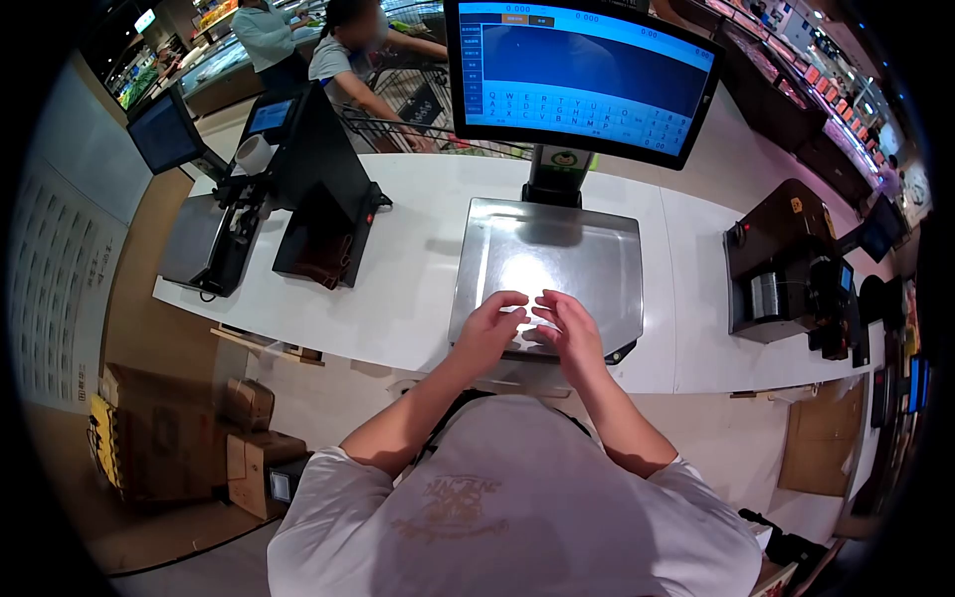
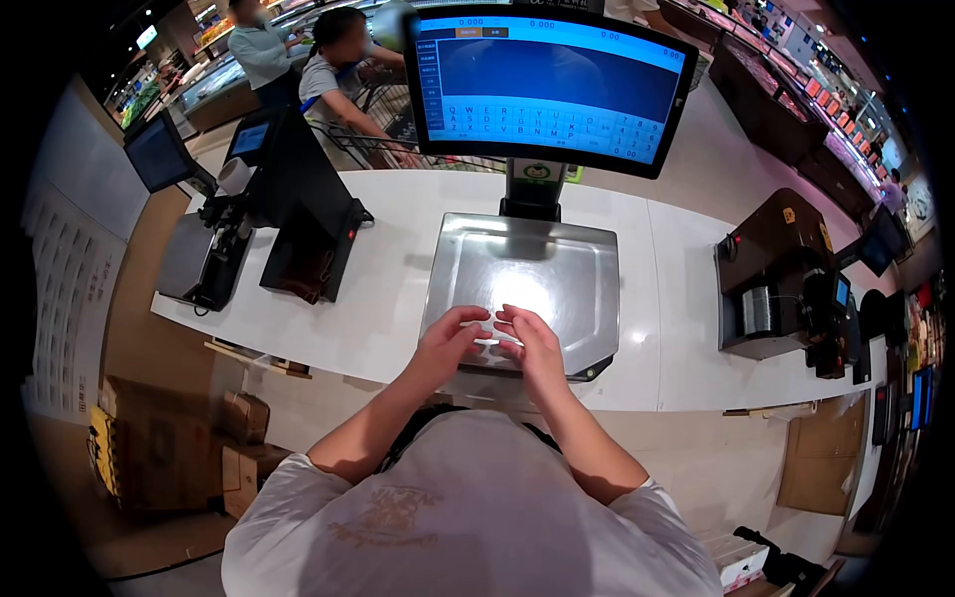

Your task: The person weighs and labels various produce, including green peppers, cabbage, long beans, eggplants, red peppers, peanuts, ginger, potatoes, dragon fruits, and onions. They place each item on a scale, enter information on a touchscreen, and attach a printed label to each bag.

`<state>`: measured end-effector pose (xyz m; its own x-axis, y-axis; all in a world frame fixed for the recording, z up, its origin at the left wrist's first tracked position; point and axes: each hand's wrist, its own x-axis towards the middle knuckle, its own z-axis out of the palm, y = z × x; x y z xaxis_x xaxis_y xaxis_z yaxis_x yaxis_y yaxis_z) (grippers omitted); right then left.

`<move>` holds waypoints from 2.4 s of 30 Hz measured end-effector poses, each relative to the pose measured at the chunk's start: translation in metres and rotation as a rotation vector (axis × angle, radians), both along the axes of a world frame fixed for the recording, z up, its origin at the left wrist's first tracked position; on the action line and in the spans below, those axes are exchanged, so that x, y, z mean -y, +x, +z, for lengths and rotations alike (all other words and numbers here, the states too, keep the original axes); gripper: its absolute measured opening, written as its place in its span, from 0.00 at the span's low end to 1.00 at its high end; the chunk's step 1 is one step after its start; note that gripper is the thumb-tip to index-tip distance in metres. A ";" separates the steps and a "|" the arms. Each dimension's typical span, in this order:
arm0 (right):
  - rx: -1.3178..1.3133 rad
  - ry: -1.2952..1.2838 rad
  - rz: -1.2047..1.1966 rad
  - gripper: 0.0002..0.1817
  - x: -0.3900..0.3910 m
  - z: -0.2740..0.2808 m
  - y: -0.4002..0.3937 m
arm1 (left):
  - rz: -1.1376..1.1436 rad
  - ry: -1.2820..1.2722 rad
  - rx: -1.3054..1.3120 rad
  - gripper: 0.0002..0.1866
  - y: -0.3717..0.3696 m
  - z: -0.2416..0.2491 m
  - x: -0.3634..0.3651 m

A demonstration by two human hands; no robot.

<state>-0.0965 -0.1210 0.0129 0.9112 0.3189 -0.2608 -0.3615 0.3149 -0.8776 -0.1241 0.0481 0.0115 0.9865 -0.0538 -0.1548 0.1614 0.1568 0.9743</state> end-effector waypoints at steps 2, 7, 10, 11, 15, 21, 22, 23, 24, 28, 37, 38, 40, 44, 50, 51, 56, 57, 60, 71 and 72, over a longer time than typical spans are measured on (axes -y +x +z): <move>-0.001 0.008 0.023 0.21 0.006 -0.001 0.002 | 0.015 0.004 -0.029 0.15 0.001 0.005 0.002; -0.010 -0.015 0.079 0.18 0.027 -0.002 0.004 | 0.080 0.032 -0.084 0.14 0.008 0.010 0.009; -0.034 -0.022 0.095 0.16 0.038 -0.008 0.007 | 0.144 0.075 -0.065 0.14 0.013 0.013 0.007; -0.046 -0.017 0.107 0.16 0.044 -0.015 0.008 | 0.165 0.086 -0.060 0.14 0.014 0.013 0.005; -0.079 -0.008 0.116 0.15 0.053 -0.022 0.008 | 0.273 0.065 -0.039 0.13 0.018 0.009 -0.008; -0.026 -0.046 0.100 0.14 0.051 -0.013 0.008 | 0.371 0.046 -0.025 0.12 0.023 0.008 -0.031; -0.027 -0.042 0.077 0.14 0.048 -0.012 0.009 | 0.377 0.045 -0.021 0.12 0.025 0.006 -0.036; -0.027 -0.039 0.056 0.14 0.045 -0.011 0.009 | 0.385 0.044 -0.017 0.12 0.027 0.004 -0.042; -0.028 -0.038 0.036 0.14 0.042 -0.010 0.008 | 0.388 0.048 -0.015 0.12 0.028 0.002 -0.048; 0.006 -0.049 0.054 0.13 0.030 -0.001 0.002 | 0.409 0.043 0.007 0.12 0.033 -0.011 -0.074; -0.001 -0.104 0.005 0.12 0.008 0.007 -0.007 | 0.449 0.132 -0.016 0.14 0.053 -0.041 -0.112; -0.007 -0.109 0.003 0.12 0.007 0.008 -0.008 | 0.461 0.143 -0.005 0.14 0.055 -0.044 -0.115; -0.017 -0.122 -0.014 0.12 0.004 0.008 -0.009 | 0.476 0.187 0.011 0.14 0.066 -0.049 -0.122; 0.000 -0.130 -0.021 0.12 -0.001 0.006 -0.011 | 0.536 0.217 0.198 0.17 0.093 -0.068 -0.142; 0.001 -0.173 -0.001 0.12 -0.011 0.000 -0.012 | 0.746 0.618 0.334 0.27 0.130 -0.049 -0.174; 0.005 -0.177 0.010 0.12 -0.013 -0.001 -0.012 | 0.782 0.685 0.339 0.29 0.132 -0.035 -0.180; 0.026 -0.207 0.060 0.12 -0.021 -0.008 -0.015 | 0.878 0.635 0.462 0.40 0.157 0.012 -0.217; 0.029 -0.211 0.073 0.12 -0.022 -0.009 -0.016 | 0.876 0.709 0.454 0.44 0.162 0.037 -0.219; 0.037 -0.222 0.109 0.12 -0.030 -0.011 -0.018 | 0.803 0.889 0.399 0.59 0.208 0.083 -0.229; 0.051 -0.248 0.077 0.12 -0.026 -0.015 -0.033 | 0.697 0.979 0.299 0.21 0.304 -0.008 -0.241; 0.050 -0.256 0.067 0.12 -0.021 -0.022 -0.035 | 0.704 0.962 0.311 0.21 0.297 -0.009 -0.240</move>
